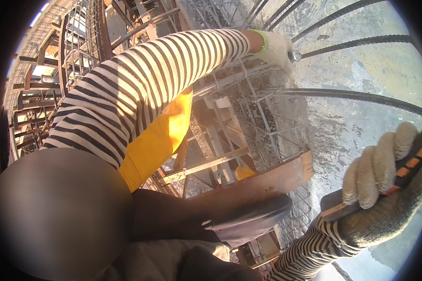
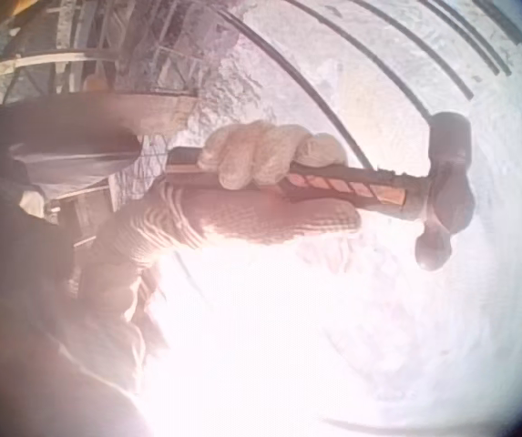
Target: The person uses a hammer to strike a metal tie or connection point on a rebar structure, working their way along the vertical bars while holding a small component in place with one gloved hand.
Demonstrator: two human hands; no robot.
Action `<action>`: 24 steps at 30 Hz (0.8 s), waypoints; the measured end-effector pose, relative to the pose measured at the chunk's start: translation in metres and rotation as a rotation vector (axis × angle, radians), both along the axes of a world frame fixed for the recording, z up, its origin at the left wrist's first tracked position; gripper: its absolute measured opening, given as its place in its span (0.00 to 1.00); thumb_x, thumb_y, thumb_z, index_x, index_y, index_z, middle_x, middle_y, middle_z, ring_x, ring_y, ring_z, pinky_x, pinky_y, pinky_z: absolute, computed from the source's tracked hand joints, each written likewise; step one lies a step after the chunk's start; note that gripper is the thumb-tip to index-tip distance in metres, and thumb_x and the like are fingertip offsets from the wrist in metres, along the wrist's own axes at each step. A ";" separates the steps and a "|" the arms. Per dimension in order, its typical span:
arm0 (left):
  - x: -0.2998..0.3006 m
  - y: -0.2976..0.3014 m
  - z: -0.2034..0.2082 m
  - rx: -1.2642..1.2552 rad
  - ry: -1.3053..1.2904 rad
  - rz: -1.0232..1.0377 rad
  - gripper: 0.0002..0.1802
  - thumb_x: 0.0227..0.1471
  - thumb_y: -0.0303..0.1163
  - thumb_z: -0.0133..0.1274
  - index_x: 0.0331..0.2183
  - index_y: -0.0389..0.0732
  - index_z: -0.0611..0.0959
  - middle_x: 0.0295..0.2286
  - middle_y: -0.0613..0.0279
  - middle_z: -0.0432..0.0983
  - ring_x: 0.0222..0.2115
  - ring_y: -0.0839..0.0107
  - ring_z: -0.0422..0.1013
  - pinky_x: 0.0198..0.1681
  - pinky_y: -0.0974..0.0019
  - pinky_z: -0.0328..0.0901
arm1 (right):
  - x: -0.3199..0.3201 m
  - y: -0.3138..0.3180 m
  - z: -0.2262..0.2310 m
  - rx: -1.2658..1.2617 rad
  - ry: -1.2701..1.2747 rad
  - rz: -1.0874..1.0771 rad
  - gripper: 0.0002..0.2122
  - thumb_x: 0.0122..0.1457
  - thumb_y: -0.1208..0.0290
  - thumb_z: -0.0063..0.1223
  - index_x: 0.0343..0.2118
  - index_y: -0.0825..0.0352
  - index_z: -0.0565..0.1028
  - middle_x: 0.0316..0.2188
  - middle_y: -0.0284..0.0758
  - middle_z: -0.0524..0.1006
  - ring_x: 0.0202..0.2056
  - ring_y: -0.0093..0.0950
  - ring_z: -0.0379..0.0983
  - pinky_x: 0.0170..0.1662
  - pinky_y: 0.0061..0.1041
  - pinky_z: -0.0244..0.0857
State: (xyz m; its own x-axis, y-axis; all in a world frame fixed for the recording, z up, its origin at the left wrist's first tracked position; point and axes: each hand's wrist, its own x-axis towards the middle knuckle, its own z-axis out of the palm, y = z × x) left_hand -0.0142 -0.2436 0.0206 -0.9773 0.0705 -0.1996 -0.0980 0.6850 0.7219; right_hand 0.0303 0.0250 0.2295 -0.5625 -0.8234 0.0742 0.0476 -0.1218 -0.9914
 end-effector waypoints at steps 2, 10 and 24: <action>0.002 -0.005 -0.010 0.012 0.048 0.054 0.32 0.46 0.58 0.66 0.39 0.38 0.88 0.31 0.54 0.84 0.36 0.61 0.79 0.42 0.57 0.71 | -0.045 0.018 0.022 -0.098 0.154 0.108 0.16 0.75 0.54 0.39 0.38 0.64 0.67 0.23 0.27 0.68 0.16 0.17 0.63 0.18 0.20 0.63; 0.002 0.008 -0.017 -0.118 0.067 0.035 0.33 0.52 0.58 0.60 0.39 0.32 0.87 0.33 0.45 0.83 0.35 0.52 0.79 0.43 0.53 0.71 | -0.007 -0.010 -0.136 0.589 -0.259 -0.245 0.22 0.69 0.43 0.49 0.35 0.62 0.72 0.16 0.24 0.63 0.14 0.16 0.57 0.16 0.19 0.52; -0.023 0.007 -0.024 -0.407 0.945 -0.059 0.19 0.64 0.27 0.44 0.54 0.34 0.78 0.33 0.47 0.79 0.32 0.57 0.77 0.39 0.58 0.71 | 0.062 0.082 -0.143 0.375 -0.386 -0.712 0.22 0.69 0.43 0.48 0.43 0.62 0.72 0.19 0.25 0.66 0.13 0.17 0.58 0.15 0.19 0.53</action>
